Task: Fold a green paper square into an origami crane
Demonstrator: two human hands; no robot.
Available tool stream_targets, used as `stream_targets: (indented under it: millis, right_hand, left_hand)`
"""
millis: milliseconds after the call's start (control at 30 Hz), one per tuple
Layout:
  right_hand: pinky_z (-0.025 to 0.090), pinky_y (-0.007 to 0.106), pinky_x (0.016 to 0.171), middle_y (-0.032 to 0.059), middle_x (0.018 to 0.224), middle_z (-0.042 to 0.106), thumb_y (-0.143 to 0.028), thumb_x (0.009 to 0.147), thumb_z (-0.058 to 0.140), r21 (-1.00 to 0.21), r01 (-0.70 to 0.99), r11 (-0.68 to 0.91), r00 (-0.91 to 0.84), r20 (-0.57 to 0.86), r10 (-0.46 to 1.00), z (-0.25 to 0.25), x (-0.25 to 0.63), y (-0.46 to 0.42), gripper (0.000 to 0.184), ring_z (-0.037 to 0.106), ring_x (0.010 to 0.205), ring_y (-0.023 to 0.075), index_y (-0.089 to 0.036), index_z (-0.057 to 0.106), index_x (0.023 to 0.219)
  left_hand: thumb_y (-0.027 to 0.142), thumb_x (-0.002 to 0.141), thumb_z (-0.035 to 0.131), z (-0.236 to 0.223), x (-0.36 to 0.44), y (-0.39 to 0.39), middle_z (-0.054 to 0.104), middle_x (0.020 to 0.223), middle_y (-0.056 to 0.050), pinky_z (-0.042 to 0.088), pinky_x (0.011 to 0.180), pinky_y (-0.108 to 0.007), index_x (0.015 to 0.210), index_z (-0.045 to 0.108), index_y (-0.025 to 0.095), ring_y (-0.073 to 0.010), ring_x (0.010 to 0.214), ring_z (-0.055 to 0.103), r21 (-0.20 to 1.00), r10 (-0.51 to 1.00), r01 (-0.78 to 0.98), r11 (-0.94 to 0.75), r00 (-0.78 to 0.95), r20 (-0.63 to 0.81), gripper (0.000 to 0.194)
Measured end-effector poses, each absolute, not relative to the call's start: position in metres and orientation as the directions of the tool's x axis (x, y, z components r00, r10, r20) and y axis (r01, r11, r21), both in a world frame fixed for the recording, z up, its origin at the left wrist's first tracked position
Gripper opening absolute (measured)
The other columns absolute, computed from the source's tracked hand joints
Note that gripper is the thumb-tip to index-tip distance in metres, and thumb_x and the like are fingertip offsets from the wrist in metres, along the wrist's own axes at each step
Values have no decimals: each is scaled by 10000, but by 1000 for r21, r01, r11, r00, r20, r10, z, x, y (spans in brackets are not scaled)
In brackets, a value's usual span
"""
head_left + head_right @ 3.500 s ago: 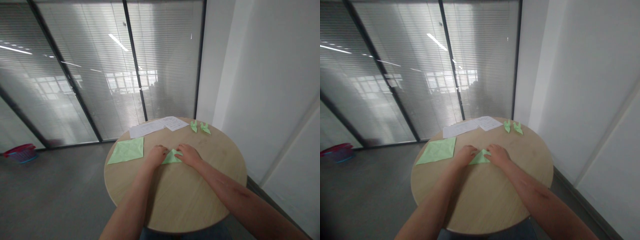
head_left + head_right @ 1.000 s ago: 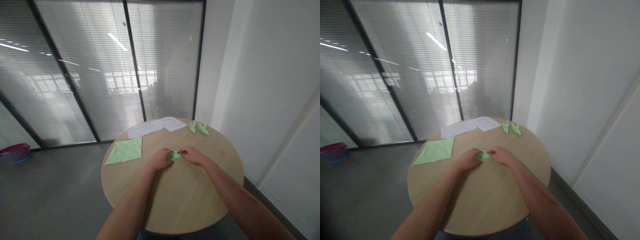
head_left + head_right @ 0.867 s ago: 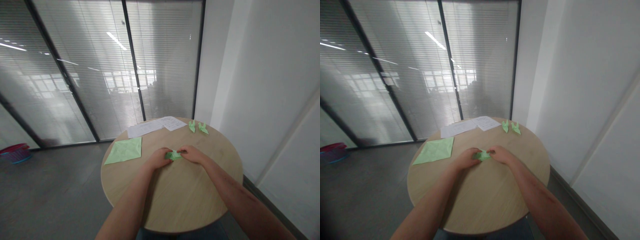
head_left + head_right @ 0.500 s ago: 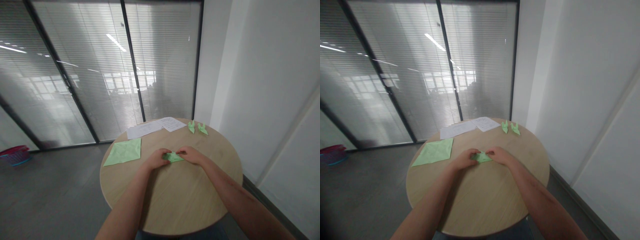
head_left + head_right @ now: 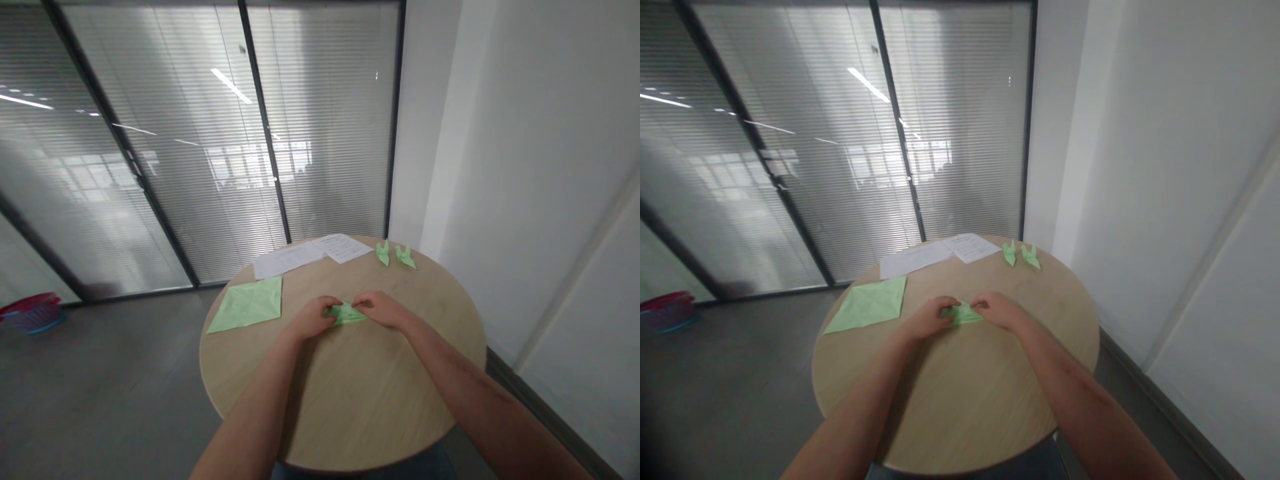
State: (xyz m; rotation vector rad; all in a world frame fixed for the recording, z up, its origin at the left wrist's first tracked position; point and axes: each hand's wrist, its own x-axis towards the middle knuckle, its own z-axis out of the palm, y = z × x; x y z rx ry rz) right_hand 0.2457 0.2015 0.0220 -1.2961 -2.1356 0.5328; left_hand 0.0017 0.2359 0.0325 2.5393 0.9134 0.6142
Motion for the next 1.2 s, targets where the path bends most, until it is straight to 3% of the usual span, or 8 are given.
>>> stream_targets:
  millis: [167,400,600,800,900,1000,1200]
  right_hand:
    - [486,308,900,71,1078,747,-223,871,530,-588,686,430,-345,258,903,22,245,202,296,675,985,215,-212,759,1059]
    - [471,339,945,75,1114,738,-231,861,560,-598,657,458,-348,298,889,22,238,198,290,665,1025,224,-209,750,1078]
    - [494,337,897,80,1073,748,-225,869,535,-592,666,453,-354,284,891,26,236,196,293,681,960,218,-203,755,1061]
    - [522,338,878,106,1128,724,-259,878,547,-744,537,398,-242,316,917,26,233,194,344,686,946,205,-178,695,1178]
    - [529,340,864,127,1162,693,-351,910,539,-819,416,396,-159,363,918,24,233,197,428,680,963,202,-169,600,1292]
    - [521,348,882,135,1231,644,-388,928,511,-855,329,401,-45,410,911,21,231,203,522,667,988,194,-194,460,1410]
    - [542,338,802,140,1373,548,-474,884,571,-926,220,307,-34,308,951,11,205,203,765,663,1015,213,-265,221,1531]
  left_hand:
    - [83,764,517,39,5,230,695,1185,-71,460,1005,-332,1132,692,186,-210,1073,633,364,669,565,-740,670,321,420]
    - [80,818,495,47,17,215,619,1297,-84,471,978,-344,1237,634,245,-231,1089,631,163,681,663,-731,695,231,471]
    - [73,842,470,40,21,215,608,1267,-116,464,964,-359,1242,615,238,-251,1122,602,73,713,717,-693,667,218,456]
    - [114,877,447,35,26,216,626,1163,-150,484,876,-395,1212,614,207,-279,1028,622,18,796,811,-585,569,208,386]
    - [121,889,436,37,29,214,644,1115,-151,485,858,-394,1218,609,205,-283,995,641,60,835,846,-530,508,209,380]
    - [126,903,427,43,27,212,646,1162,-158,480,883,-398,1262,592,214,-285,1008,653,203,881,867,-456,406,243,405]
    - [131,893,419,56,19,212,611,1320,-159,444,1006,-387,1348,545,164,-276,1158,602,502,884,760,-412,200,422,473]
